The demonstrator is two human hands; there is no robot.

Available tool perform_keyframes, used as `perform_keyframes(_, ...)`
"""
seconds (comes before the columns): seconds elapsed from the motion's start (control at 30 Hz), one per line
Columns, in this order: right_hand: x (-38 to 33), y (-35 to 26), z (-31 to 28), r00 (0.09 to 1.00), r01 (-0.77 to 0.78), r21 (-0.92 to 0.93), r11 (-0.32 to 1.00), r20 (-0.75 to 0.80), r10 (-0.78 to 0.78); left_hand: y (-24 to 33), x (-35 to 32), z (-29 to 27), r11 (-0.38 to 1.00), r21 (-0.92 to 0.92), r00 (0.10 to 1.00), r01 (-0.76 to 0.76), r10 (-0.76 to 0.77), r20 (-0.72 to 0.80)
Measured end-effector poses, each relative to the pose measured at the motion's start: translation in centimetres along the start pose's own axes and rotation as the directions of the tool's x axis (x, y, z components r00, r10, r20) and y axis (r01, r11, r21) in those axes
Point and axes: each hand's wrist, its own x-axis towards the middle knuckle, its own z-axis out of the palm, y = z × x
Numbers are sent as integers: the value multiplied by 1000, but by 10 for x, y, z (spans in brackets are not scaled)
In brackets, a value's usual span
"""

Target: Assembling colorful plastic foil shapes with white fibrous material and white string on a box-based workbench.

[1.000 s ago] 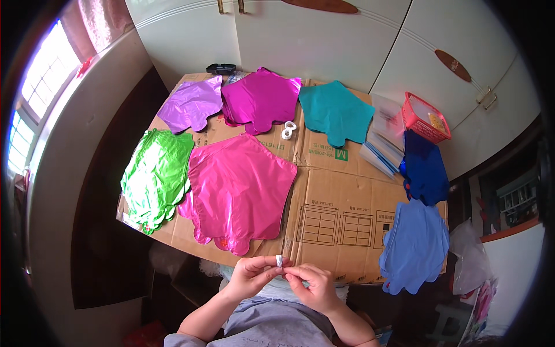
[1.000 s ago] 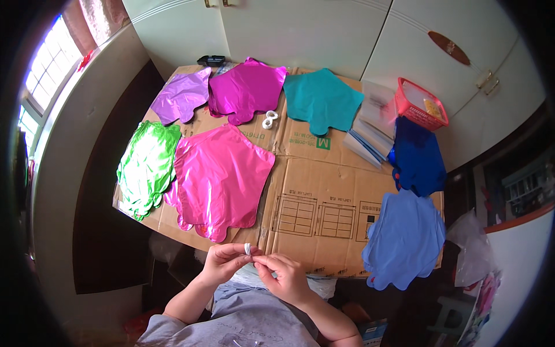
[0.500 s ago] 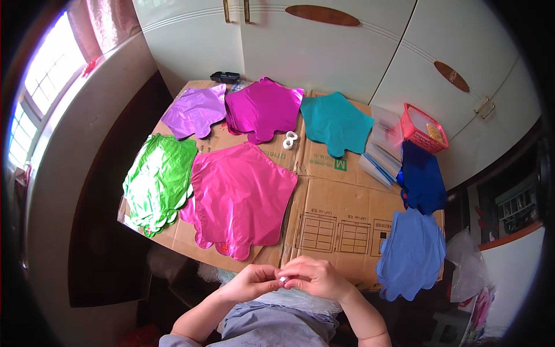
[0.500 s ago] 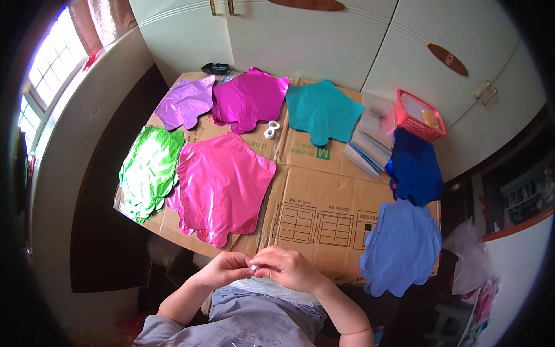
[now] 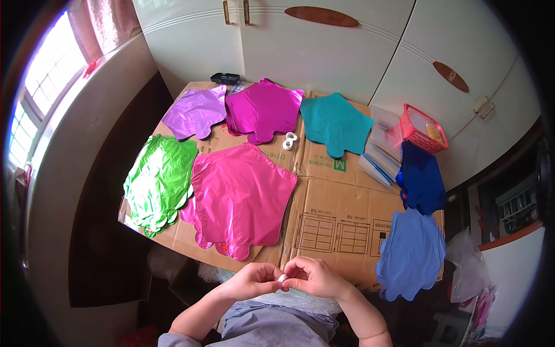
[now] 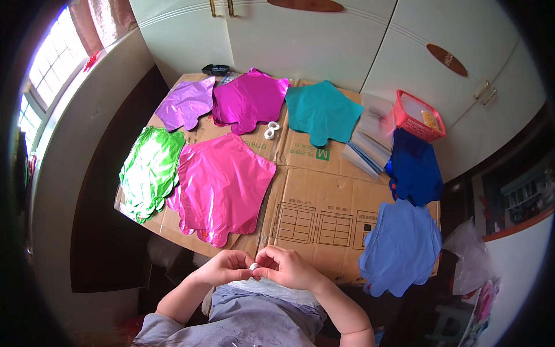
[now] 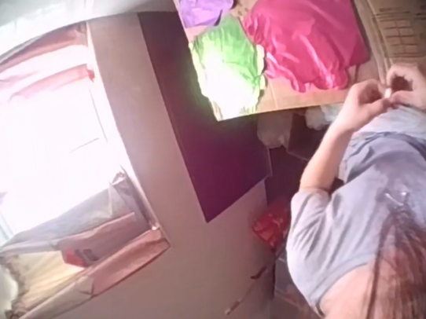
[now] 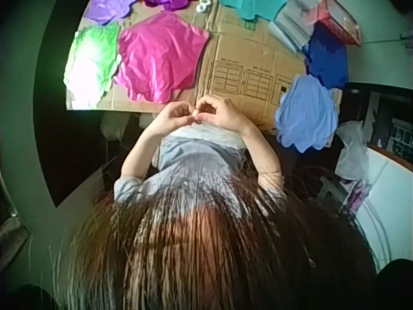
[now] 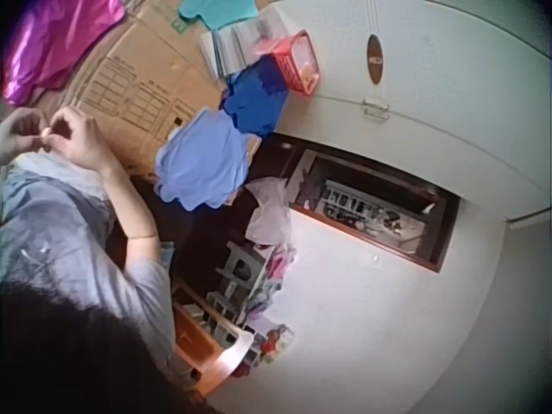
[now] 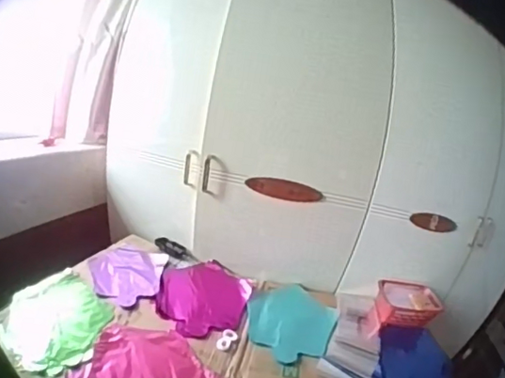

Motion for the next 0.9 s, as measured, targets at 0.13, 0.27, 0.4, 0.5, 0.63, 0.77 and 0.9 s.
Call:
perform_keyframes(0.13, 0, 0, -7, 997, 66, -246, 967, 50, -55, 6, 2, 6, 998, -60, 999, -37, 39, 37)
perform_keyframes(0.27, -2, 1, -2, 996, 82, -167, 983, 43, -76, 5, 0, -1, 995, -76, 998, -63, 65, 20)
perform_keyframes(0.4, 0, -2, -2, 990, 141, -131, 981, 22, -140, 4, 3, -2, 995, -54, 996, -86, 86, 10)
perform_keyframes(0.5, 0, -5, -4, 981, 194, -235, 952, 62, -184, 1, 4, -2, 995, -47, 995, -91, 92, 27)
perform_keyframes(0.63, 0, -2, 0, 941, 301, -428, 852, -14, -339, 3, 4, 3, 992, -89, 994, -89, 84, -64)
perform_keyframes(0.77, 2, -2, 2, 948, 244, -347, 905, -109, -298, -4, 7, 8, 924, 299, 931, -238, 304, -200)
perform_keyframes(0.9, 0, 4, -3, 966, 199, -173, 965, -131, -223, -9, 9, 9, 923, 148, 881, -356, 384, -274)
